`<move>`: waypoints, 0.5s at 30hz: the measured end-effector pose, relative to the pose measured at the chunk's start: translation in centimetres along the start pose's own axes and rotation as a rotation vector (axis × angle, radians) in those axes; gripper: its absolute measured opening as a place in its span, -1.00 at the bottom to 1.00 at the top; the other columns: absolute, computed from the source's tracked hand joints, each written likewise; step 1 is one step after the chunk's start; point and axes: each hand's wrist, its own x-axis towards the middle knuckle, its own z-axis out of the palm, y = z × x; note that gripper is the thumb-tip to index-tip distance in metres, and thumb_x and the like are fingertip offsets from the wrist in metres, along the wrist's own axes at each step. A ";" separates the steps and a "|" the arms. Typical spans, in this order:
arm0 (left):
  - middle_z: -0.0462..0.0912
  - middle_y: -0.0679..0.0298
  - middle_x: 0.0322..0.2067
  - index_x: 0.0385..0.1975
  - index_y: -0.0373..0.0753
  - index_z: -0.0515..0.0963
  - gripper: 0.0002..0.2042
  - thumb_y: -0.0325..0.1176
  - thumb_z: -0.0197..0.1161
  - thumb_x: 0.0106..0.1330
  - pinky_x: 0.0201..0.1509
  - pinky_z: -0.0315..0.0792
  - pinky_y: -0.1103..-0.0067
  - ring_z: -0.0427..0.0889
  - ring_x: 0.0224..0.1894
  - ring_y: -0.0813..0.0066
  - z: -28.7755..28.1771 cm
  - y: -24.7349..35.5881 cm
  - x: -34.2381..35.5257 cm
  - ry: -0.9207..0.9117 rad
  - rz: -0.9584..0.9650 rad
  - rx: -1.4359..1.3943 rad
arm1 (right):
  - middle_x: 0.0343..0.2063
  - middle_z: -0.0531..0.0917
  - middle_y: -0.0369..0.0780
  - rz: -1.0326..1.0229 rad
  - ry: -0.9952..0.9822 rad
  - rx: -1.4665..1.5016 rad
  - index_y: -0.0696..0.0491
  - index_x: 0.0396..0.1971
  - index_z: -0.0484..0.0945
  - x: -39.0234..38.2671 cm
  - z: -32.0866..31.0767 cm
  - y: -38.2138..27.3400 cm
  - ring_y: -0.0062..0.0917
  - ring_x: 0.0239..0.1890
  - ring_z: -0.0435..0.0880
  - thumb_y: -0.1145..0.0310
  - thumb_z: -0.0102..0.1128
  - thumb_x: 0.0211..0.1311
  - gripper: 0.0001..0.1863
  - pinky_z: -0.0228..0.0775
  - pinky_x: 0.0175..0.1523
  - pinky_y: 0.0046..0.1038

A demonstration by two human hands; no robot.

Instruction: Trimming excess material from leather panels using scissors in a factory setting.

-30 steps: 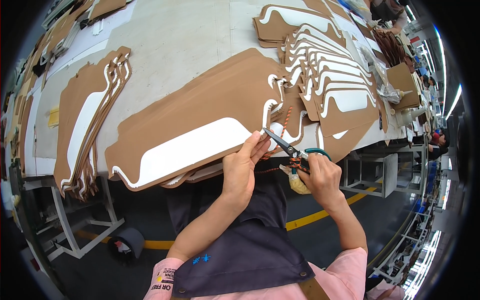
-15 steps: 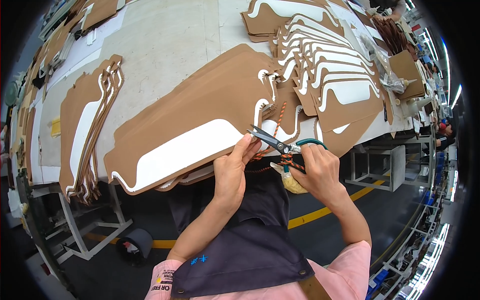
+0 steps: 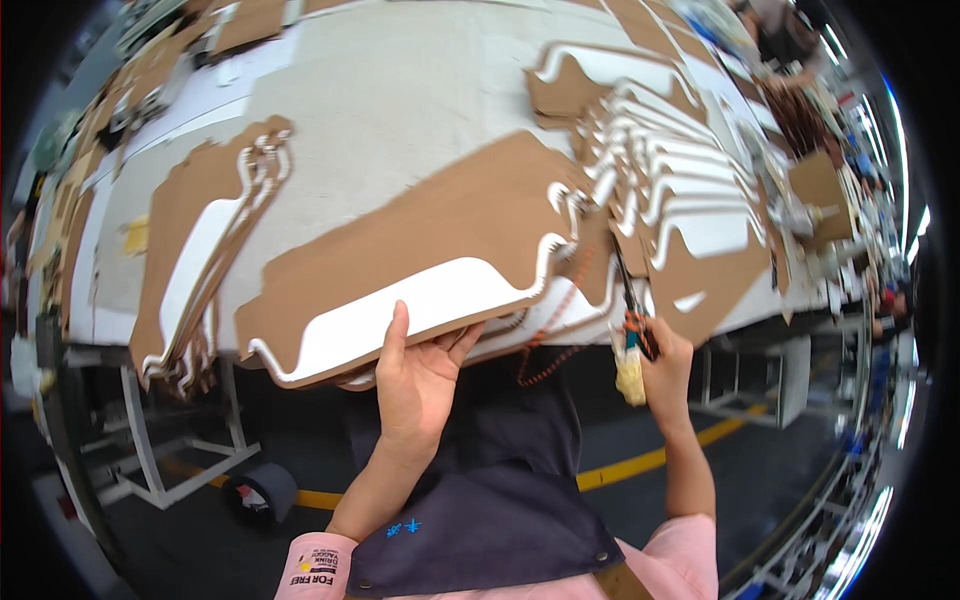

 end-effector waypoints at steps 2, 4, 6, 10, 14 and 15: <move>0.45 0.09 0.11 0.16 -0.30 0.28 -0.59 -0.16 0.00 0.48 0.21 0.45 0.20 0.47 0.16 0.21 -0.7 2.0 1.0 0.035 0.081 0.049 | -0.68 0.47 -0.20 0.013 -0.015 0.038 0.16 -0.36 0.58 -0.6 0.8 0.0 -0.61 -0.66 0.37 0.58 0.31 -0.05 -0.82 0.19 -0.52 -0.50; 0.46 0.13 0.10 0.18 -0.27 0.28 -0.57 -0.08 -0.06 0.50 0.18 0.46 0.23 0.49 0.13 0.30 -0.4 4.7 1.7 0.040 0.133 0.167 | -0.67 0.39 -0.33 0.120 -0.065 0.078 0.18 -0.39 0.55 -1.3 1.3 -0.2 -0.74 -0.57 0.27 0.56 0.30 0.04 -0.87 0.16 -0.47 -0.56; 0.51 0.12 0.03 0.14 -0.30 0.31 -0.58 -0.10 -0.03 0.49 0.09 0.54 0.24 0.55 0.06 0.28 1.4 8.3 2.4 -0.009 0.280 0.201 | -0.65 0.35 -0.43 0.123 -0.056 0.167 0.18 -0.40 0.54 -1.2 2.2 -1.0 -0.80 -0.54 0.22 0.52 0.31 0.08 -0.88 0.06 -0.48 -0.61; 0.54 0.07 0.00 0.10 -0.35 0.33 -0.59 -0.13 0.02 0.47 0.07 0.58 0.22 0.59 0.03 0.23 4.2 16.7 3.7 -0.109 0.679 0.339 | -0.64 0.32 -0.46 0.116 -0.091 0.250 0.17 -0.41 0.54 -1.2 3.4 -2.0 -0.82 -0.54 0.18 0.51 0.30 0.10 -0.89 -0.03 -0.48 -0.65; 0.47 -0.01 0.07 0.13 -0.42 0.28 -0.54 -0.14 0.05 0.45 0.14 0.55 0.23 0.54 0.09 0.16 -1.4 22.8 7.0 -0.013 0.777 0.363 | -0.67 0.39 -0.34 0.074 -0.154 0.219 0.19 -0.36 0.55 -1.6 4.2 -2.8 -0.75 -0.59 0.26 0.50 0.31 -0.01 -0.82 0.12 -0.49 -0.60; 0.44 -0.04 0.10 0.14 -0.44 0.25 -0.52 -0.15 0.07 0.44 0.17 0.52 0.23 0.51 0.11 0.13 -3.8 23.7 8.1 0.058 0.768 0.339 | -0.66 0.41 -0.31 0.027 -0.130 0.236 0.19 -0.35 0.56 -1.8 4.8 -2.5 -0.75 -0.59 0.27 0.49 0.31 0.01 -0.81 0.12 -0.50 -0.60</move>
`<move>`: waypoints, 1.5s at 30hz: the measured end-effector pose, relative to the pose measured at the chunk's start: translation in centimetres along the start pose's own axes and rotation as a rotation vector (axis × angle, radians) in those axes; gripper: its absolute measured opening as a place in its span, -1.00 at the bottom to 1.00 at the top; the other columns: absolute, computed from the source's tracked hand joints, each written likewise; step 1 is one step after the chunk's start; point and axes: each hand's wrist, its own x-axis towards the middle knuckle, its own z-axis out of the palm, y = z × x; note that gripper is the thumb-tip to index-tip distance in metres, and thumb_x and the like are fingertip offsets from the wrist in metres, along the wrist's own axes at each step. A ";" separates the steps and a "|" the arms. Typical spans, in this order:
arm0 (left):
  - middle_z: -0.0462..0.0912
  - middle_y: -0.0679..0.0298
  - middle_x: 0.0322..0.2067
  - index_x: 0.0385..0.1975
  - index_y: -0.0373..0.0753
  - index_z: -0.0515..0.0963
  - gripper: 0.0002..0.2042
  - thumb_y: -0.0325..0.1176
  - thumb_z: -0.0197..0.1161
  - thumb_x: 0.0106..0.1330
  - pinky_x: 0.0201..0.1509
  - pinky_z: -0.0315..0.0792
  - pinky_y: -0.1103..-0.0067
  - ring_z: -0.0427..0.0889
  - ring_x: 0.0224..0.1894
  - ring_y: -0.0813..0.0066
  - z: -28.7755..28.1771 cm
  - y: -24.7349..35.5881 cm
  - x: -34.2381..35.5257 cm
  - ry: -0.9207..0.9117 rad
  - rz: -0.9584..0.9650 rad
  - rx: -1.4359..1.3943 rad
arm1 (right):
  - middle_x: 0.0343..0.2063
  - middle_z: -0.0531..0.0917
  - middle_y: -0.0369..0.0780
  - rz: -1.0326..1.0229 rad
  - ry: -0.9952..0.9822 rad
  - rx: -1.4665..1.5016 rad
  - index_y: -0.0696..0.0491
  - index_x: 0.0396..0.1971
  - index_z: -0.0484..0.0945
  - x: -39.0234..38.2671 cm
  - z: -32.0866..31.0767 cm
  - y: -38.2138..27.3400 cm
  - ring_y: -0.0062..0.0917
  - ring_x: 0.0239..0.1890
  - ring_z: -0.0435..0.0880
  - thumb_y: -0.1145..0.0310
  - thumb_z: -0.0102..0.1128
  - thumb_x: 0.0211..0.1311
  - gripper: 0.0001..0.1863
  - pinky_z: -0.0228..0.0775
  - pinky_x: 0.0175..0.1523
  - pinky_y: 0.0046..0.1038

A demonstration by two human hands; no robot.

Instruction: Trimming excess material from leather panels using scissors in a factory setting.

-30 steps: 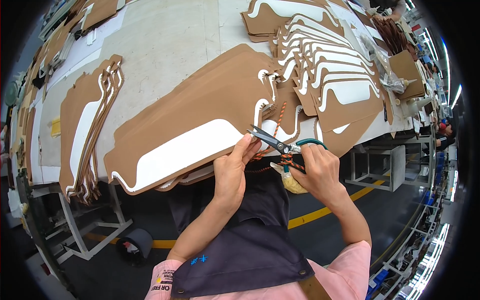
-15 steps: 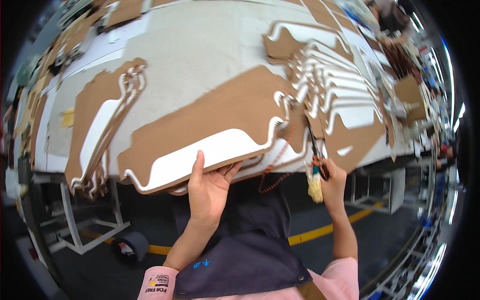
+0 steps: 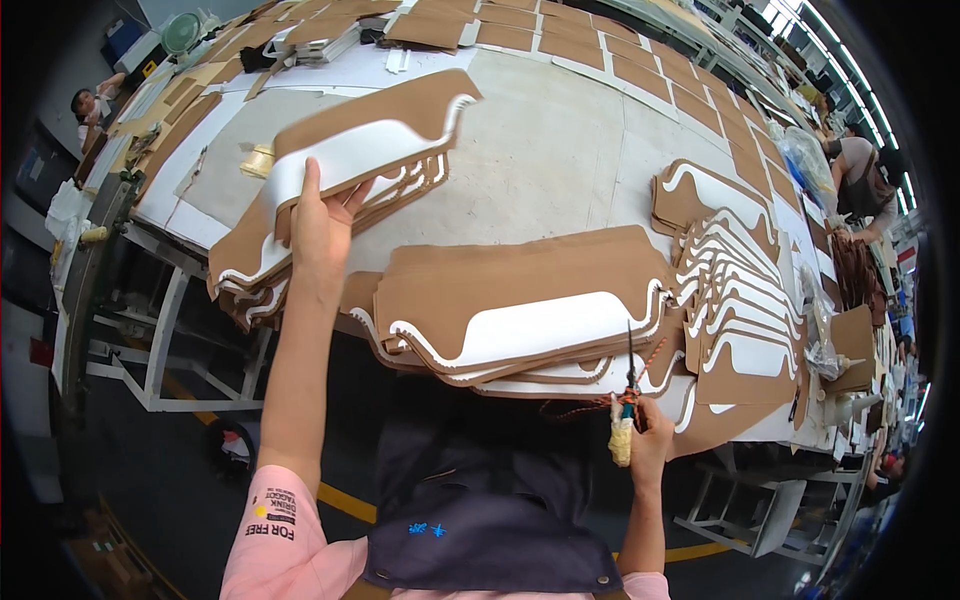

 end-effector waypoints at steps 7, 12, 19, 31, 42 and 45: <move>0.35 -0.14 0.18 0.19 -0.53 0.15 -0.48 -0.24 0.08 0.44 0.31 0.40 0.31 0.43 0.21 0.01 -7.6 0.0 -1.7 0.117 -0.456 -0.068 | -0.65 0.43 -0.30 0.058 -0.077 0.054 0.20 -0.31 0.57 -1.7 0.7 0.9 -0.78 -0.58 0.28 0.49 0.33 0.01 -0.78 0.15 -0.47 -0.65; 0.60 -0.02 -0.05 -0.05 -0.45 0.48 -0.73 -0.36 0.03 0.44 0.19 0.48 0.40 0.58 0.07 0.26 -6.3 0.9 -12.7 0.023 -0.310 0.199 | -0.61 0.50 -0.30 0.090 -0.091 0.039 0.19 -0.31 0.58 -2.6 0.8 0.8 -0.78 -0.58 0.34 0.53 0.32 -0.03 -0.77 0.20 -0.46 -0.65; 0.61 0.00 -0.06 0.01 -0.46 0.47 -0.70 -0.36 0.05 0.43 0.13 0.53 0.45 0.64 -0.01 0.28 -3.8 0.2 -21.2 0.020 -0.516 0.290 | -0.62 0.42 -0.42 -0.023 -0.145 0.055 0.20 -0.29 0.57 -2.7 2.9 -1.2 -0.81 -0.55 0.26 0.56 0.33 -0.02 -0.77 0.11 -0.46 -0.69; 0.63 0.07 -0.08 0.07 -0.44 0.46 -0.65 -0.33 0.11 0.40 0.07 0.55 0.51 0.65 -0.09 0.39 -3.9 0.7 -19.6 -0.002 -0.573 0.221 | -0.58 0.56 -0.13 -0.284 -0.223 -0.011 0.19 -0.34 0.54 -3.3 5.0 -2.8 -0.31 -0.55 0.61 0.53 0.43 -0.18 -0.68 0.40 -0.42 -0.41; 0.67 0.20 -0.18 -0.04 -0.34 0.54 -0.74 -0.32 0.17 0.39 -0.12 0.59 0.62 0.69 -0.15 0.44 -1.1 -0.9 -17.8 -0.181 -0.691 0.352 | -0.58 0.50 -0.16 -0.369 -0.207 -0.017 0.18 -0.36 0.51 -2.5 5.6 -4.7 -0.31 -0.56 0.54 0.54 0.43 -0.23 -0.65 0.38 -0.42 -0.40; 0.68 0.23 -0.21 -0.07 -0.33 0.56 -0.77 -0.35 0.16 0.40 -0.14 0.60 0.62 0.70 -0.16 0.46 -1.3 -1.7 -17.6 -0.249 -0.611 0.460 | -0.54 0.49 -0.15 -0.421 -0.149 -0.094 0.18 -0.31 0.49 -1.5 5.8 -6.2 -0.29 -0.54 0.53 0.56 0.42 -0.24 -0.61 0.37 -0.43 -0.39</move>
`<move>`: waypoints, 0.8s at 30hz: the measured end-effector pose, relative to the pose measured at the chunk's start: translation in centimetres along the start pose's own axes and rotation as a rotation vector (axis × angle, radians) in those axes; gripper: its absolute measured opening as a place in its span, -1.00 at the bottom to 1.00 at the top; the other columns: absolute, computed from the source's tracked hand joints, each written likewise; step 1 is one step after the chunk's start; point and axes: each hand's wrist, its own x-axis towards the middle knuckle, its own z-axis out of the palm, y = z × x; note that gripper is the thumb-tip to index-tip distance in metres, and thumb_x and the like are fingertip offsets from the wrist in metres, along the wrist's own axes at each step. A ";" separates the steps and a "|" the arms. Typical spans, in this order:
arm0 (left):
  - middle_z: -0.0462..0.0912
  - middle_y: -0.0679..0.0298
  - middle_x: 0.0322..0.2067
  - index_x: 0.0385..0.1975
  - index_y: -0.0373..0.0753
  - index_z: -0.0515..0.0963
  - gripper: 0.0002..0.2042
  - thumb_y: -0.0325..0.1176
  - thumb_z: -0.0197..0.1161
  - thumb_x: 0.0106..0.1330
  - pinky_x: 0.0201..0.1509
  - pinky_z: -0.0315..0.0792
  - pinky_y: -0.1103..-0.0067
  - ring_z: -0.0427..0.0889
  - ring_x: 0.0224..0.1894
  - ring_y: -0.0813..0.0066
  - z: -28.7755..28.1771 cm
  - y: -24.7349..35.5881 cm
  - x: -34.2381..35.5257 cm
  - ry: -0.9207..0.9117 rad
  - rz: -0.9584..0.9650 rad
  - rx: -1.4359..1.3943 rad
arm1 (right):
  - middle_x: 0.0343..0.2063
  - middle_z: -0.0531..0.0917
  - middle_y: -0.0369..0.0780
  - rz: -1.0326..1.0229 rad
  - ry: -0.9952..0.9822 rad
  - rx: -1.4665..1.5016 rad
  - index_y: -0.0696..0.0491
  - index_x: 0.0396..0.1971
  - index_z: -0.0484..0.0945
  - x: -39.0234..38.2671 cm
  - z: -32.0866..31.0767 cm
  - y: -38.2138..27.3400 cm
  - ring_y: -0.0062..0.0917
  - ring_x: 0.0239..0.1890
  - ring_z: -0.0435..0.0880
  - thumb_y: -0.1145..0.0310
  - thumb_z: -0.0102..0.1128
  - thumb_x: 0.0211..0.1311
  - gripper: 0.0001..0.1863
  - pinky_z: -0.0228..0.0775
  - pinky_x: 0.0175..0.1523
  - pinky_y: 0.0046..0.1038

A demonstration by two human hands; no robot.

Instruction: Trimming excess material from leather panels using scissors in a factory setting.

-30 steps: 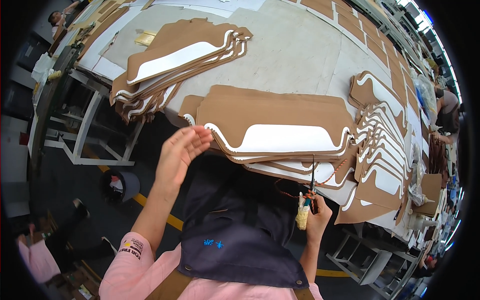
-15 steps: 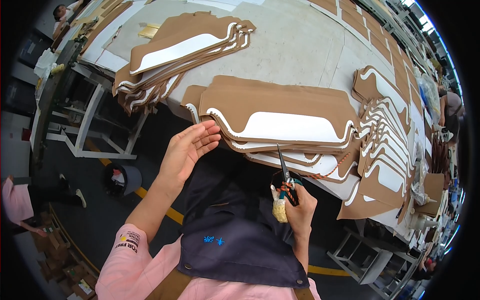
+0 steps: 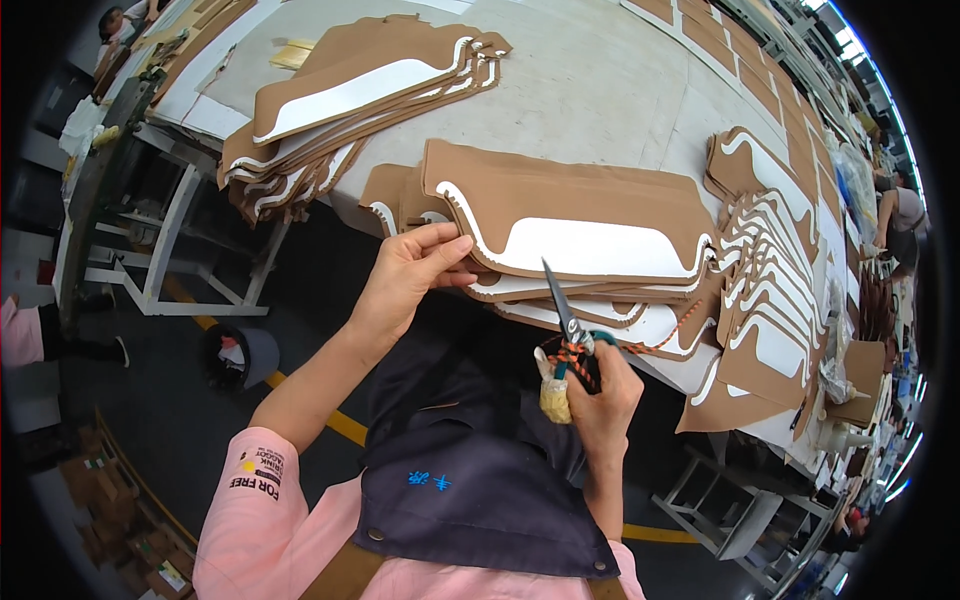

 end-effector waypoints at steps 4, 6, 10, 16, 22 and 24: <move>0.69 0.23 -0.21 -0.08 -0.31 0.57 -0.79 -0.35 0.14 0.41 -0.13 0.62 0.58 0.70 -0.17 0.47 0.2 -1.3 0.3 0.029 0.083 -0.185 | -0.39 0.50 -0.09 -0.116 0.049 0.048 0.17 -0.16 0.43 4.1 0.8 -1.0 -0.22 -0.40 0.54 0.57 0.45 -0.28 -0.44 0.39 -0.37 -0.36; 0.69 0.23 -0.21 -0.08 -0.31 0.57 -0.79 -0.35 0.14 0.41 -0.12 0.63 0.56 0.70 -0.17 0.47 0.3 -1.5 0.3 0.015 0.068 -0.265 | -0.25 0.53 -0.06 -0.194 0.013 0.113 0.16 -0.05 0.40 6.4 2.0 -1.5 -0.20 -0.29 0.56 0.58 0.47 -0.32 -0.33 0.39 -0.29 -0.32; 0.69 0.27 -0.24 -0.05 -0.30 0.57 -0.76 -0.31 0.13 0.43 -0.12 0.61 0.63 0.67 -0.20 0.59 0.6 -2.5 0.6 0.031 0.121 -0.279 | -0.31 0.59 -0.09 -0.191 -0.064 0.227 0.15 -0.07 0.44 8.6 4.1 -1.9 -0.29 -0.33 0.61 0.59 0.46 -0.27 -0.38 0.43 -0.29 -0.33; 0.69 0.28 -0.32 -0.15 -0.31 0.58 -0.85 -0.41 0.15 0.39 -0.21 0.63 0.66 0.69 -0.31 0.60 0.9 -2.7 0.3 0.096 0.163 -0.281 | -0.52 0.60 -0.18 -0.044 0.119 0.393 0.15 -0.20 0.44 9.3 5.5 -1.7 -0.48 -0.54 0.62 0.65 0.29 -0.06 -0.64 0.41 -0.40 -0.51; 0.70 0.18 -0.30 -0.19 -0.36 0.57 -0.85 -0.43 0.14 0.39 -0.22 0.63 0.65 0.72 -0.29 0.51 0.9 -2.4 -1.0 0.110 0.135 -0.228 | -0.25 0.62 -0.27 0.106 0.318 0.499 0.12 -0.16 0.40 7.2 5.3 -0.3 -0.70 -0.27 0.59 0.65 0.29 0.12 -0.68 0.47 -0.13 -0.62; 0.70 0.17 -0.29 -0.20 -0.37 0.57 -0.84 -0.40 0.15 0.40 -0.19 0.62 0.64 0.72 -0.28 0.49 0.5 -2.5 -1.4 0.113 0.100 -0.191 | -0.29 0.63 -0.27 0.043 0.342 0.366 0.12 -0.17 0.41 6.5 5.4 -0.5 -0.70 -0.31 0.59 0.61 0.31 0.15 -0.70 0.48 -0.19 -0.62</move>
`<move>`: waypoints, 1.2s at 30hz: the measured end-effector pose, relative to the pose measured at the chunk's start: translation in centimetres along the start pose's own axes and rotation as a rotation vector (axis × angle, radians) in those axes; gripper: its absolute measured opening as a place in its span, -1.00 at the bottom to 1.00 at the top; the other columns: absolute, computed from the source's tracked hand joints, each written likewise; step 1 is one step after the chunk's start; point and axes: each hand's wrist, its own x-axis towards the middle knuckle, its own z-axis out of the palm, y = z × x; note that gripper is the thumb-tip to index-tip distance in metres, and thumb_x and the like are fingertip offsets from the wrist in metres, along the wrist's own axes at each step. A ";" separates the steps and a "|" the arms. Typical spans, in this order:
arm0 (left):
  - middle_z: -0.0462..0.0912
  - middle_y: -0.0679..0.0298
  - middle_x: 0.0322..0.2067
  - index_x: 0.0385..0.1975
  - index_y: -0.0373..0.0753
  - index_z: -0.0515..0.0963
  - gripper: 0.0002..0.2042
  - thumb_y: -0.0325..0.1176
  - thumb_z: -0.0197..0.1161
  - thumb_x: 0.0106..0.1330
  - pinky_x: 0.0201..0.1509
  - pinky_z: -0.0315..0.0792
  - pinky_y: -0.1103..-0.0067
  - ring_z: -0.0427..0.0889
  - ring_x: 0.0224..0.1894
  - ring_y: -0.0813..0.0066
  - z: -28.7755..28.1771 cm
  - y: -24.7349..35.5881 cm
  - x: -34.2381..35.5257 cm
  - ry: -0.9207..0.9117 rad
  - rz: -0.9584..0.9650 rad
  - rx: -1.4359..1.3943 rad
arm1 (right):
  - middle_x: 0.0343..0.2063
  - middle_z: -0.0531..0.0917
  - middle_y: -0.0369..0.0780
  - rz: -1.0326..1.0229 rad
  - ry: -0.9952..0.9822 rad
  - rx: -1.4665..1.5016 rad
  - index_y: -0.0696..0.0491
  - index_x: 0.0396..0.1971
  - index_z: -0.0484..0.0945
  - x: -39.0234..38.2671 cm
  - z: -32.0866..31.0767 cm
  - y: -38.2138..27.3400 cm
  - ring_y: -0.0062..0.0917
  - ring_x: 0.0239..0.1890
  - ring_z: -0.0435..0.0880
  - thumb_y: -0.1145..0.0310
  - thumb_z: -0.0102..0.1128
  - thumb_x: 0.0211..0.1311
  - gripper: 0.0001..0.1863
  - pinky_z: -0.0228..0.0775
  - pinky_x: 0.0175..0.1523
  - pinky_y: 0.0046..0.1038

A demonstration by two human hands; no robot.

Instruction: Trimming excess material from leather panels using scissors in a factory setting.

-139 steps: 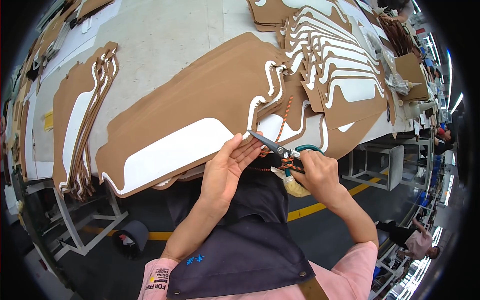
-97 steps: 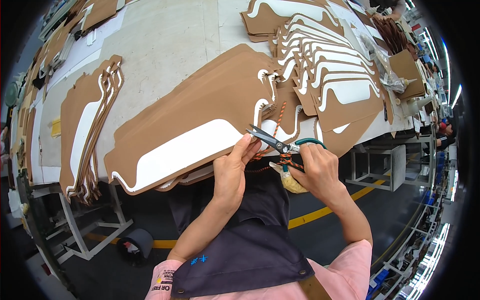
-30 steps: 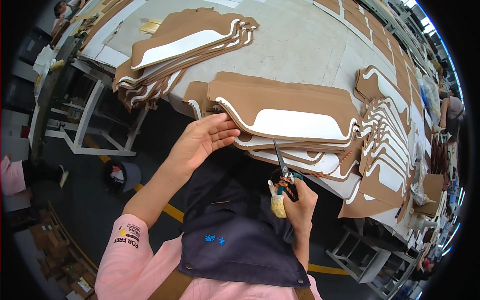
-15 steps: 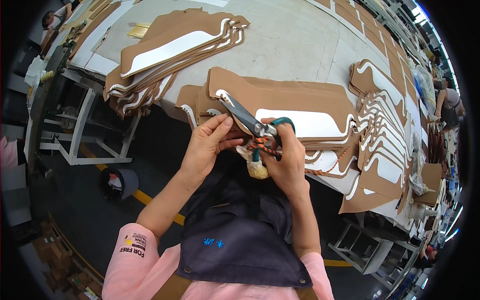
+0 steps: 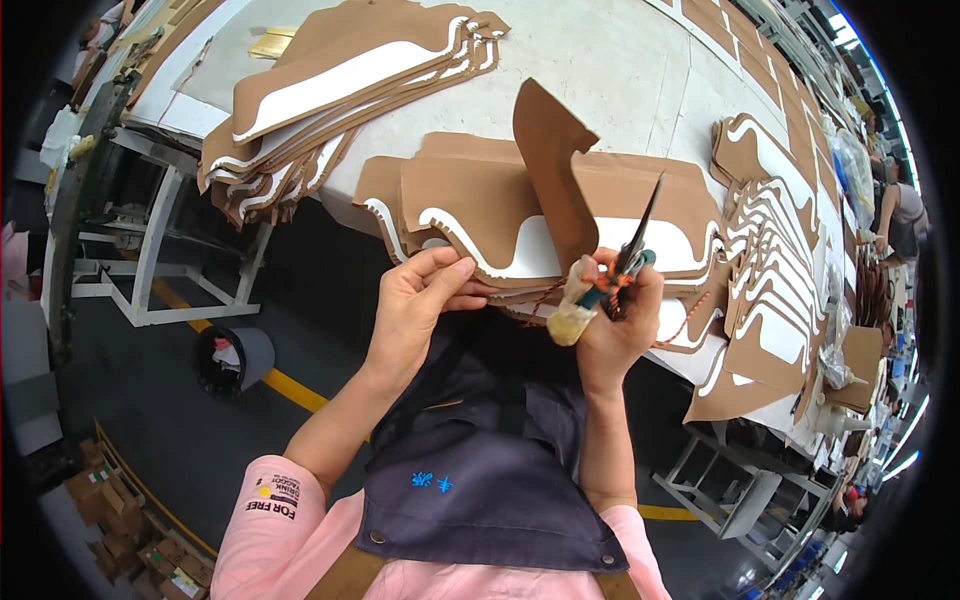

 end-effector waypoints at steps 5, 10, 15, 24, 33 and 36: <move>0.69 0.11 -0.29 -0.19 -0.37 0.48 -0.84 -0.39 0.14 0.41 -0.20 0.61 0.63 0.73 -0.28 0.41 -1.0 -1.0 -1.2 0.043 -0.070 0.106 | -0.32 0.69 -0.02 -0.637 -0.145 -0.180 0.23 -0.20 0.48 -1.6 0.4 -0.8 -0.34 -0.39 0.73 0.62 0.29 -0.02 -0.68 0.48 -0.40 -0.47; 0.68 0.11 -0.32 -0.10 -0.42 0.39 -0.82 -0.45 0.09 0.41 -0.31 0.59 0.66 0.73 -0.34 0.40 -0.4 -1.2 -1.3 0.075 0.027 0.081 | -0.23 0.70 -0.04 -0.690 -0.291 -0.332 0.23 -0.26 0.51 -4.2 0.7 -0.4 -0.37 -0.38 0.70 0.55 0.26 0.03 -0.77 0.47 -0.37 -0.51; 0.68 0.12 -0.32 -0.15 -0.42 0.51 -0.81 -0.48 0.01 0.38 -0.32 0.56 0.65 0.72 -0.37 0.43 -2.7 -0.4 -1.6 -0.178 -0.070 -0.058 | -0.26 0.64 -0.07 -0.239 -0.327 -0.266 0.23 -0.23 0.48 -7.7 -2.6 -1.0 -0.35 -0.42 0.64 0.54 0.43 -0.22 -0.55 0.47 -0.39 -0.44; 0.70 0.11 -0.36 -0.30 -0.40 0.59 -0.78 -0.34 0.13 0.42 -0.23 0.59 0.64 0.73 -0.34 0.42 -1.0 -0.2 -1.3 -0.009 -0.060 0.206 | -0.45 0.49 -0.17 0.093 -0.403 -0.479 0.20 -0.26 0.49 -9.6 -4.8 -3.2 -0.36 -0.49 0.54 0.43 0.50 -0.31 -0.49 0.40 -0.44 -0.41; 0.64 0.19 -0.38 -0.29 -0.42 0.53 -0.84 -0.41 0.15 0.32 -0.19 0.56 0.58 0.66 -0.34 0.49 0.3 0.8 -2.1 0.043 0.094 0.198 | -0.55 0.45 -0.23 0.046 -0.351 -0.409 0.21 -0.29 0.52 -9.3 -5.6 -3.1 -0.44 -0.56 0.48 0.44 0.51 -0.34 -0.51 0.34 -0.49 -0.44; 0.62 0.19 -0.09 0.04 -0.36 0.43 -0.65 -0.25 -0.05 0.42 0.13 0.48 0.47 0.63 -0.03 0.41 -2.5 2.7 -1.8 0.317 0.370 0.020 | -0.56 0.44 -0.24 0.044 -0.261 -0.336 0.21 -0.30 0.52 -8.9 -6.5 -2.8 -0.46 -0.59 0.46 0.48 0.49 -0.35 -0.52 0.32 -0.52 -0.46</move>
